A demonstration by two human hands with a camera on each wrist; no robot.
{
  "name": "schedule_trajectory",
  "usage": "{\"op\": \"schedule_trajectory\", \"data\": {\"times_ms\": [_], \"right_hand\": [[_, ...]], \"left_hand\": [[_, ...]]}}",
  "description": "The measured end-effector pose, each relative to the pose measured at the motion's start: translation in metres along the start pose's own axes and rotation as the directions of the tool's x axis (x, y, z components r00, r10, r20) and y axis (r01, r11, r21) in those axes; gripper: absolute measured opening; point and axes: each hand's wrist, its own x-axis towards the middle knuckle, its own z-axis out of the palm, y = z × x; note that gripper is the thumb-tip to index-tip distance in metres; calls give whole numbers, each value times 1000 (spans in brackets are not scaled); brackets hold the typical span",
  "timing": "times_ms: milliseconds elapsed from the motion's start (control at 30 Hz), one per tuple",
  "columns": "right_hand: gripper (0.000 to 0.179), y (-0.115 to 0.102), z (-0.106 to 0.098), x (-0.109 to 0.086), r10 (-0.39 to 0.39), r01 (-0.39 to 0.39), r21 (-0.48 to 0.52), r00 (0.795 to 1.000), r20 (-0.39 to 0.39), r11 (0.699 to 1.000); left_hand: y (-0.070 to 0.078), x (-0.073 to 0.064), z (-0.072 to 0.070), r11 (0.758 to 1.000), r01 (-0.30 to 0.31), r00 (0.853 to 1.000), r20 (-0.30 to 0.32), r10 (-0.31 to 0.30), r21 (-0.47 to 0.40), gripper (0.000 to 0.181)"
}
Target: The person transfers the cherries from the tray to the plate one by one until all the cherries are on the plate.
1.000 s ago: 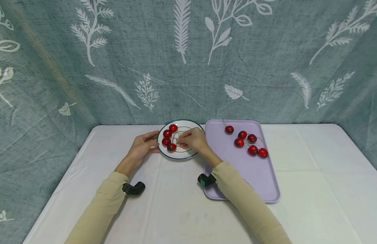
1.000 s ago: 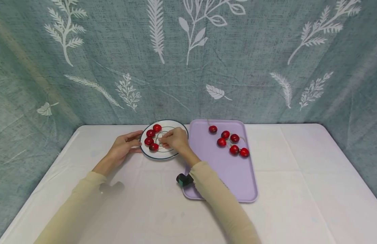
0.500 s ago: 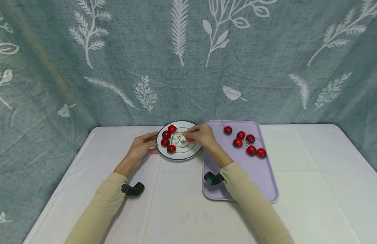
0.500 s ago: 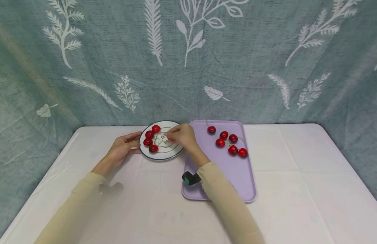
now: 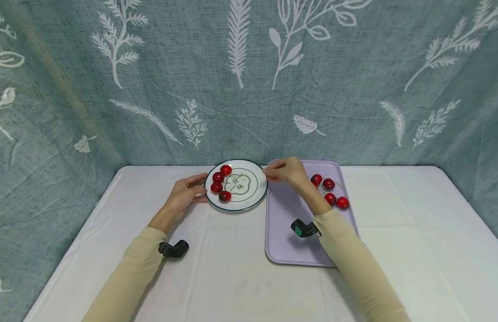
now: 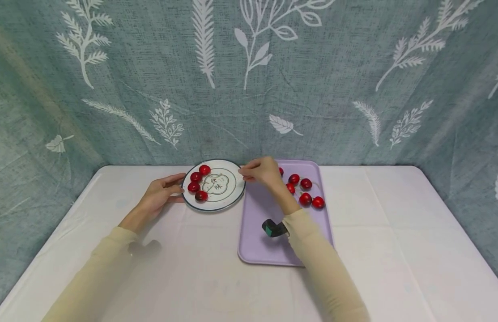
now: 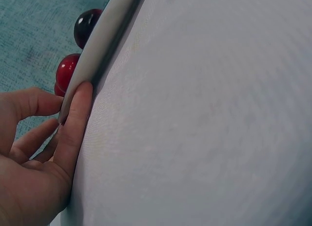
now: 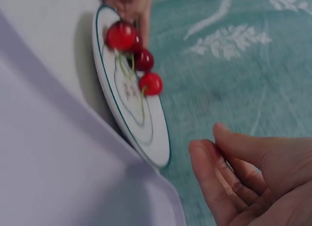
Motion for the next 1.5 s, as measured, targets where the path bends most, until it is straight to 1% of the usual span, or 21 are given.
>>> {"op": "schedule_trajectory", "data": {"times_ms": [133,233,433,567,667,767,833,867,967,1100,1200,1400,1500], "right_hand": [[27,-1,-14,6,19,-19,-7,1000,-11,1000],[28,-1,-25,13,28,-29,-35,999,-19,999],[31,2,-47,25,-11,11,-91,1000,-2,996],[32,6,-62,30,-17,14,-101,1000,-25,995],[32,10,-69,33,-4,-4,-143,999,-52,990],[31,13,-71,37,-9,-6,-204,997,-72,979],[29,16,-71,39,-23,-2,-268,996,-92,963],[29,17,-70,40,-37,4,-309,994,-102,951],[28,18,-67,42,-79,14,-444,989,-128,896],[28,18,-63,44,-110,5,-562,982,-154,827],[27,19,-60,45,-121,0,-591,979,-166,807],[22,18,-53,49,-99,-46,-637,977,-191,769],[22,19,-51,51,-98,-63,-665,975,-202,744]], "left_hand": [[-1,0,-1,1000,1,1000,6,-1,-17,59],[0,-1,-2,1000,7,1000,6,-7,-28,59],[0,0,-2,999,6,1000,0,-6,-38,59],[0,1,1,999,5,1000,13,-4,-43,58],[1,1,2,999,5,1000,13,-5,-47,58],[2,-1,1,999,6,1000,2,-6,-43,59],[2,-1,0,999,6,1000,3,-6,-43,59],[2,-2,-1,999,7,1000,6,-7,-43,59],[2,-2,-1,999,8,1000,9,-8,-40,59],[1,-2,-1,999,10,1000,8,-9,-37,58],[0,0,-1,1000,4,1000,6,-4,-30,59],[0,0,-1,999,-23,1000,3,24,-25,60],[-1,-1,-2,999,-23,1000,5,23,-34,60]]}}
